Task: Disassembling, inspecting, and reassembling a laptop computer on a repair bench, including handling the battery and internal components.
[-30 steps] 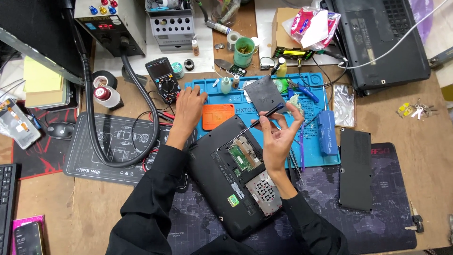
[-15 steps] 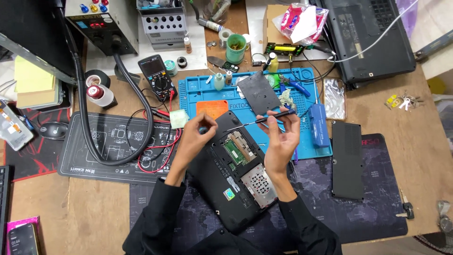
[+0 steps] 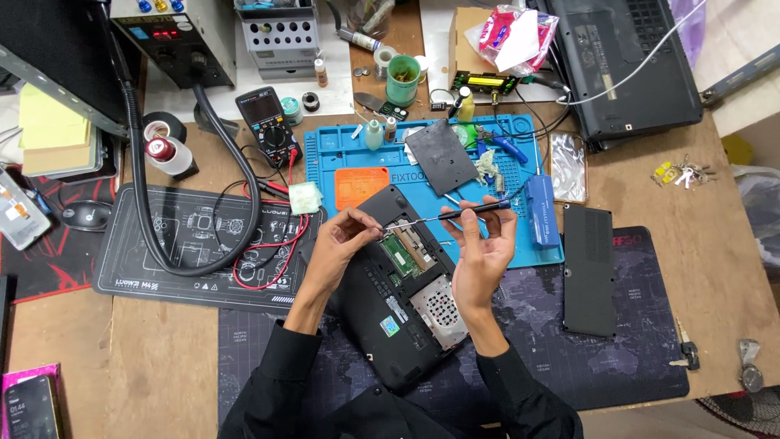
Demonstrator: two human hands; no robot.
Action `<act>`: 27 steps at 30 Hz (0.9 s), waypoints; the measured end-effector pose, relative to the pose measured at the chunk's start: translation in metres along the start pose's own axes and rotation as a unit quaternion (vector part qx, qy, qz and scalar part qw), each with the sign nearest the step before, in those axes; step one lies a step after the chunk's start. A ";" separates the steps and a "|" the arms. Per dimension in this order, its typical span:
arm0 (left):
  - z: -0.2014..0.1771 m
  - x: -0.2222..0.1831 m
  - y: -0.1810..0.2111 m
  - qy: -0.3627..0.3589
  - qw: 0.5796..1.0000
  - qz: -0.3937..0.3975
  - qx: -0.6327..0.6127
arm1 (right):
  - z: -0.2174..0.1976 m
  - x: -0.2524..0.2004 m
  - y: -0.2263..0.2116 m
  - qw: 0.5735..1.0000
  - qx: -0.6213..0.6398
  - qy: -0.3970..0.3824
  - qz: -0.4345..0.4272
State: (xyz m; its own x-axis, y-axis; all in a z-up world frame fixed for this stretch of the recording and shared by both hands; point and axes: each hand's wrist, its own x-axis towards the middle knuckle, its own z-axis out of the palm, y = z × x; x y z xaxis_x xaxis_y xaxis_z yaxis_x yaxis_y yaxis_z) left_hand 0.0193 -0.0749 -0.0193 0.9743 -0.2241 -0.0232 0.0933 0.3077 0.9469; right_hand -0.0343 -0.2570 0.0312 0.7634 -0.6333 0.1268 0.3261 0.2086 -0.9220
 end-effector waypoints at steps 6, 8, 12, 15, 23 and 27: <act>-0.006 -0.005 0.005 0.009 1.000 0.008 -0.004 | 0.004 -0.003 -0.002 1.000 0.000 -0.011 -0.006; -0.008 -0.006 0.006 0.010 1.000 0.008 -0.003 | 0.007 -0.005 -0.002 1.000 0.002 -0.014 -0.006; -0.013 -0.011 0.008 0.016 0.999 0.022 0.021 | 0.014 -0.013 -0.004 1.000 -0.001 -0.018 -0.004; -0.017 -0.014 0.012 0.023 0.999 0.029 0.037 | 0.011 -0.013 0.005 1.000 -0.003 -0.022 0.003; -0.039 -0.023 0.025 0.035 0.997 0.031 0.065 | -0.015 -0.007 0.008 0.983 -0.102 -0.135 0.076; -0.054 -0.027 0.034 0.015 0.996 0.018 0.091 | -0.047 0.002 -0.001 0.917 -0.244 -0.293 0.117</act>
State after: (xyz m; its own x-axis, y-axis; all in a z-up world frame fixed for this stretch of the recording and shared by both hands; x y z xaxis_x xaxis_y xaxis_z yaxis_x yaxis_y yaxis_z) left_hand 0.0069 -0.0089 -0.0036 0.9822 -0.1880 0.0059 0.0211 0.1414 0.9897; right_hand -0.0594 -0.2929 0.0149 0.9959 -0.0749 -0.0516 -0.0632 -0.1611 -0.9849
